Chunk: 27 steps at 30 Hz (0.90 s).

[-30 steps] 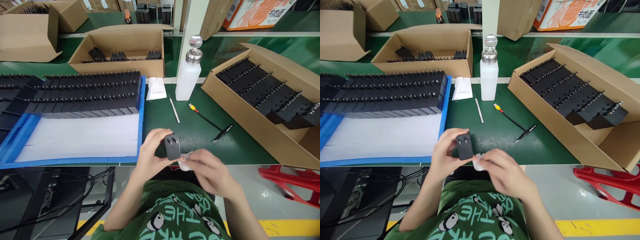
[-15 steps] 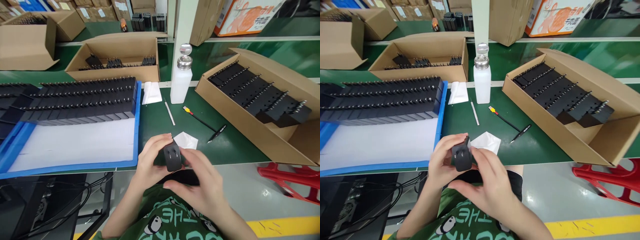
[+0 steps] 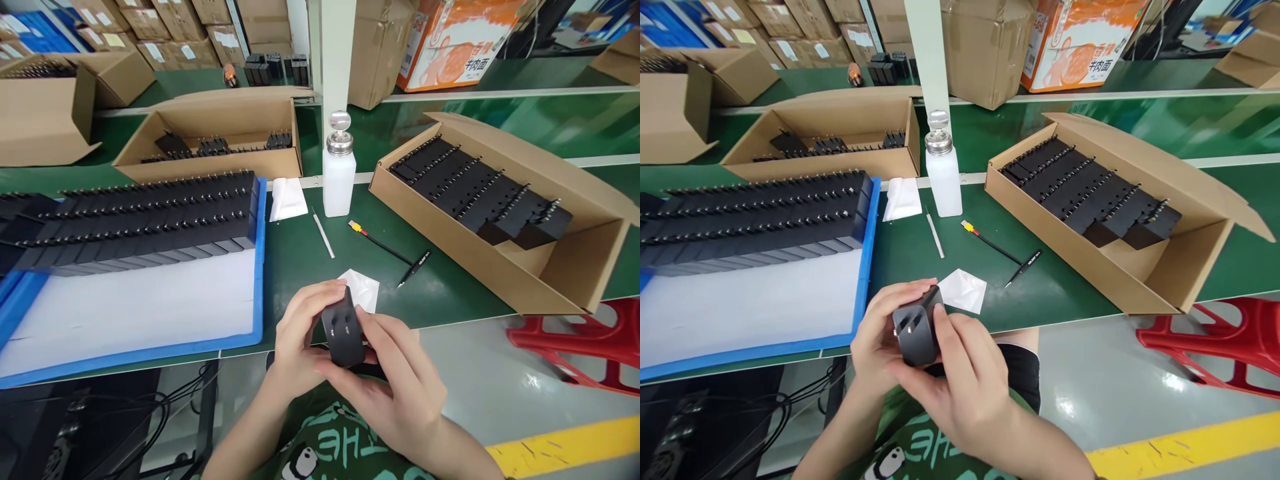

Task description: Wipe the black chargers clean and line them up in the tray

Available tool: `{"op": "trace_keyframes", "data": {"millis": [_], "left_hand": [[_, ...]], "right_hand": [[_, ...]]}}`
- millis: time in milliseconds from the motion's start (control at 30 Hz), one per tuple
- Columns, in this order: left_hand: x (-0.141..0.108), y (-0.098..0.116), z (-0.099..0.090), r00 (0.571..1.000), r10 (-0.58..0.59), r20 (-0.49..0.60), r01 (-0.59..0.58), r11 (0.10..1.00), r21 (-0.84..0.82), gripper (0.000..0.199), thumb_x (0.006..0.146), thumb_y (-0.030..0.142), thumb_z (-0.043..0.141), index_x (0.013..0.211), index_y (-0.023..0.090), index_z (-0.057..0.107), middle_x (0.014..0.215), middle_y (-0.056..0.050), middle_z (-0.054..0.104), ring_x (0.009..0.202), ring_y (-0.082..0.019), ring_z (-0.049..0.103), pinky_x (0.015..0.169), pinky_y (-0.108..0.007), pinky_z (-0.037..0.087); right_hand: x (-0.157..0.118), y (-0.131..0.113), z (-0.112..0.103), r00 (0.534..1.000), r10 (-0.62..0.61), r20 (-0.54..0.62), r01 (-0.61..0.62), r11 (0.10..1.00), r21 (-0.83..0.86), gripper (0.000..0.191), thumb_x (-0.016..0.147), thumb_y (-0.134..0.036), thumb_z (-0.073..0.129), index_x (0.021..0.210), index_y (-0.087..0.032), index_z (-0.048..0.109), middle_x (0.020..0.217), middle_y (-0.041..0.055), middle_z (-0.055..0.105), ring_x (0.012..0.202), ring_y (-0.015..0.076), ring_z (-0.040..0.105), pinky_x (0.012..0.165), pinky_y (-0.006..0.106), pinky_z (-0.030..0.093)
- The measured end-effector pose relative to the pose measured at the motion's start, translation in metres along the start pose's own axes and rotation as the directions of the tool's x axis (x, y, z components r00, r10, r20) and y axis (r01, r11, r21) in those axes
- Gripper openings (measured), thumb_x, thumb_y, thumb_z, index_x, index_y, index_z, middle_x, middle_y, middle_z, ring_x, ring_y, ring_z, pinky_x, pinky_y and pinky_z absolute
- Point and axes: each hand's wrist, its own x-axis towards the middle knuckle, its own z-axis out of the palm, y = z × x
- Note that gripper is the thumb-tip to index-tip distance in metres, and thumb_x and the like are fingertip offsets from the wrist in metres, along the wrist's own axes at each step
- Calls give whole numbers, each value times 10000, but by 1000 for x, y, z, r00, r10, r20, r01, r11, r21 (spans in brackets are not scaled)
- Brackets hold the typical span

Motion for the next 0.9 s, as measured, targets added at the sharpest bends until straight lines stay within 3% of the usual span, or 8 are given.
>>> {"op": "trace_keyframes", "data": {"millis": [233,333,467,567,700,900], "left_hand": [[-1,9,4,999,-38,-21,39,997,66,526,777,388,836,1244,238,646,1185,-82,686,1126,-250,668,897,-346,604],[0,12,1,999,16,36,-21,990,141,581,749,369,861,1266,221,639,1193,-86,683,1103,-241,667,914,-342,602],[0,17,-2,991,49,126,-66,988,139,597,763,396,846,1285,211,623,1203,-110,679,1074,-260,678,906,-383,612],[-3,22,-3,985,55,161,-74,991,115,701,707,400,887,1316,199,603,1228,-129,667,1097,-280,677,921,-396,613],[-3,32,-5,982,74,173,-91,992,87,760,660,376,919,1307,129,607,1222,-146,663,1124,-276,671,986,-369,593],[4,37,-7,975,161,151,-165,986,9,740,657,348,916,1278,85,610,1190,-153,665,1127,-283,683,1010,-384,591]], "right_hand": [[-2,4,-7,998,39,40,-43,995,85,605,874,-442,725,1361,-140,532,982,127,688,820,202,691,668,304,663],[3,14,-16,984,74,163,-112,965,237,713,879,-477,708,1460,-161,442,1013,97,649,839,173,659,702,281,642],[7,28,-27,954,-51,294,-67,924,378,678,921,-484,643,1504,-229,410,1105,90,553,931,168,623,776,292,613],[4,33,-28,964,-81,255,-47,887,460,674,890,-470,687,1457,-196,447,1091,87,534,906,160,598,746,277,596],[-1,28,-26,982,-15,189,-94,828,553,651,846,-478,738,1358,-193,456,951,43,559,829,163,563,688,280,584],[2,17,-29,985,-27,170,-71,837,542,684,803,-452,794,1350,-215,460,951,40,599,805,167,589,657,278,583]]}}
